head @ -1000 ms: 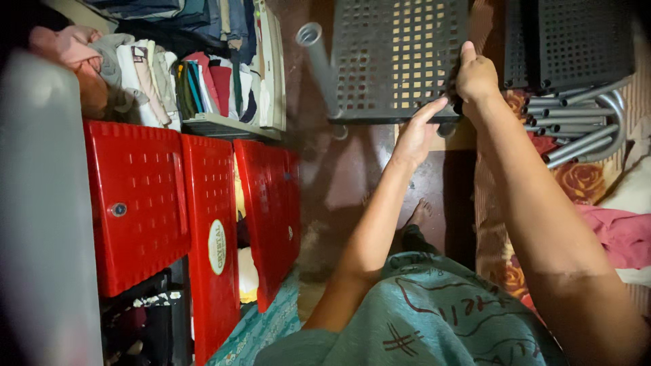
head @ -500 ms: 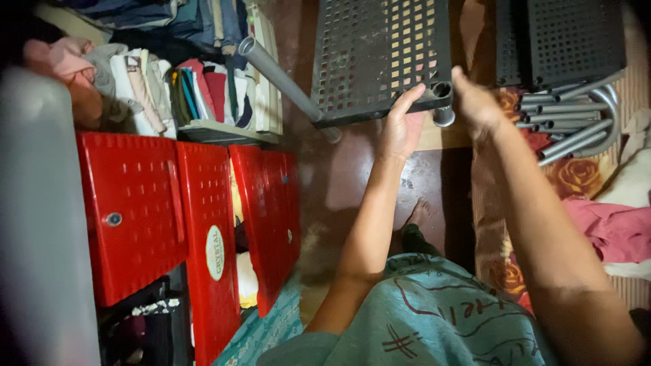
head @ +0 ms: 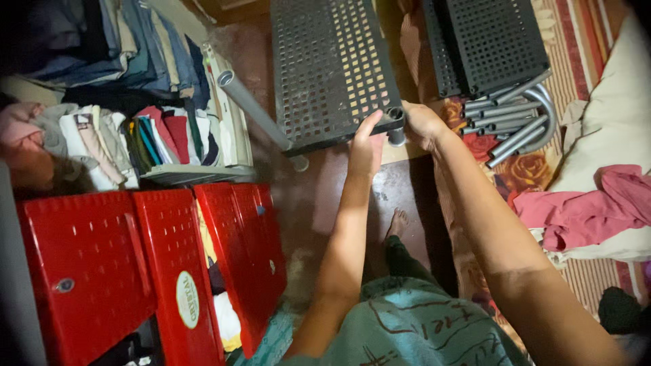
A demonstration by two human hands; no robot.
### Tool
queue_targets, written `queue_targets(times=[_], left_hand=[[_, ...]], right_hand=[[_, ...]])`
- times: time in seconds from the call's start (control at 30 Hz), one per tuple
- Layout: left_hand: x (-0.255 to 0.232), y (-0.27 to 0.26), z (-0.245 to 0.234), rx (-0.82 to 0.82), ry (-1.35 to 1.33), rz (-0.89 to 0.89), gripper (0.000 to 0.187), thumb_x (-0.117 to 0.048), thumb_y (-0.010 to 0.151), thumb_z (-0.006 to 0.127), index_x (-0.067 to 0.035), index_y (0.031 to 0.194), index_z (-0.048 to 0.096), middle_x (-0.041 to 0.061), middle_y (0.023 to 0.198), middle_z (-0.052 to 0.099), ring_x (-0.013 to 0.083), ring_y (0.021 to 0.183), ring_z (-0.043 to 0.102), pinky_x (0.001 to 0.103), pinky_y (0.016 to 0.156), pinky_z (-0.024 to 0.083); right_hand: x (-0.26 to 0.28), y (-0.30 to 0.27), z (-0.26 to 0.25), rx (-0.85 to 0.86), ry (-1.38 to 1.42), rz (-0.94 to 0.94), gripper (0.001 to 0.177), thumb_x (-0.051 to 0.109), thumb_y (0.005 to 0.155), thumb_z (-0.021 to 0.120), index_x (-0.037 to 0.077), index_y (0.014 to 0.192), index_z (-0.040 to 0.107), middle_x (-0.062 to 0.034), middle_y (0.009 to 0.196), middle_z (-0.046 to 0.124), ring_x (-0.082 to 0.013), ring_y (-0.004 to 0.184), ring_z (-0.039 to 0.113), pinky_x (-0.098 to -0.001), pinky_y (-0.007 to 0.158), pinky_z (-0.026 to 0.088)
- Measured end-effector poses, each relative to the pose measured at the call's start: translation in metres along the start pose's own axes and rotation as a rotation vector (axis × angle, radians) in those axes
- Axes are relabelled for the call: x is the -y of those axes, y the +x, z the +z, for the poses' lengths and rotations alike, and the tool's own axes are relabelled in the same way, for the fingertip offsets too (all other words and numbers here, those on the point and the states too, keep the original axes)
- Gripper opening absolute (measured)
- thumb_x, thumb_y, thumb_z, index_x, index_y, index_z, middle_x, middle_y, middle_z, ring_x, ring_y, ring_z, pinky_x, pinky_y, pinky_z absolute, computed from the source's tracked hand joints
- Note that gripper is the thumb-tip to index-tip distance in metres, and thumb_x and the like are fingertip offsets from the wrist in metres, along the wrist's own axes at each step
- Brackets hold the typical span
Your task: The person assembles a plastic shelving unit by inserting metal poles into the corners of black plastic shelves and securing them with screws. They handle multiple shelves and poles, aligning and fastening each component by hand.
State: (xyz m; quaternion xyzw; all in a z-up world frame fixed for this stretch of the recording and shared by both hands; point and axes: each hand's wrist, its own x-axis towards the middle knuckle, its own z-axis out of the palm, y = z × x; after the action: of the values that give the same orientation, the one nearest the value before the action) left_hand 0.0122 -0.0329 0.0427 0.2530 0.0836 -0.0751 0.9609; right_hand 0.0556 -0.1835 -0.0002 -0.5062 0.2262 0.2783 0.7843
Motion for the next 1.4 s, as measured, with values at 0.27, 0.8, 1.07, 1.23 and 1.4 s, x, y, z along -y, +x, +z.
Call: queue_targets(times=[0.27, 0.8, 1.07, 1.23, 1.4], left_hand=[[0.015, 0.000, 0.001, 0.029, 0.690, 0.284, 0.028, -0.004, 0.099, 0.067, 0.000, 0.127, 0.064, 0.007, 0.128, 0.068, 0.0205, 0.118, 0.064, 0.039, 0.108, 0.050], [0.057, 0.018, -0.008, -0.080, 0.039, -0.059, 0.026, -0.007, 0.097, 0.068, -0.003, 0.122, 0.067, 0.005, 0.120, 0.069, 0.0187, 0.113, 0.065, 0.039, 0.106, 0.049], [0.060, 0.026, -0.006, -0.058, 0.077, 0.005, 0.036, -0.001, 0.095, 0.068, -0.009, 0.130, 0.062, 0.004, 0.125, 0.066, 0.0196, 0.114, 0.064, 0.042, 0.102, 0.052], [0.046, 0.026, 0.011, -0.024, 0.128, -0.035, 0.042, -0.003, 0.095, 0.063, -0.008, 0.136, 0.060, 0.009, 0.135, 0.066, 0.0203, 0.120, 0.063, 0.042, 0.105, 0.052], [0.047, 0.027, 0.004, -0.002, 0.148, -0.006, 0.040, -0.003, 0.099, 0.064, -0.003, 0.138, 0.061, 0.011, 0.138, 0.064, 0.0226, 0.124, 0.063, 0.043, 0.108, 0.052]], right_hand=[[-0.031, 0.051, -0.113, -0.238, -0.249, 0.098, 0.032, 0.039, 0.107, 0.049, 0.015, 0.095, 0.066, -0.0038, 0.079, 0.071, -0.0150, 0.065, 0.066, -0.0301, 0.056, 0.052], [-0.098, 0.071, -0.267, -0.656, -0.635, 0.098, 0.032, 0.030, 0.094, 0.063, 0.002, 0.109, 0.070, -0.0131, 0.085, 0.070, -0.0312, 0.070, 0.066, -0.0447, 0.058, 0.053], [-0.101, 0.049, -0.300, -0.726, -1.386, -0.030, 0.042, 0.031, 0.091, 0.059, 0.012, 0.127, 0.069, -0.0297, 0.132, 0.058, -0.0500, 0.115, 0.061, -0.0510, 0.101, 0.049], [-0.101, 0.045, -0.311, -0.683, -1.599, 0.289, 0.047, 0.028, 0.098, 0.049, 0.028, 0.144, 0.058, -0.0193, 0.154, 0.043, -0.0427, 0.135, 0.050, -0.0543, 0.106, 0.047], [-0.099, 0.051, -0.319, -0.675, -1.596, 0.309, 0.049, 0.031, 0.097, 0.047, 0.037, 0.146, 0.054, -0.0198, 0.152, 0.041, -0.0430, 0.134, 0.047, -0.0546, 0.105, 0.044]])
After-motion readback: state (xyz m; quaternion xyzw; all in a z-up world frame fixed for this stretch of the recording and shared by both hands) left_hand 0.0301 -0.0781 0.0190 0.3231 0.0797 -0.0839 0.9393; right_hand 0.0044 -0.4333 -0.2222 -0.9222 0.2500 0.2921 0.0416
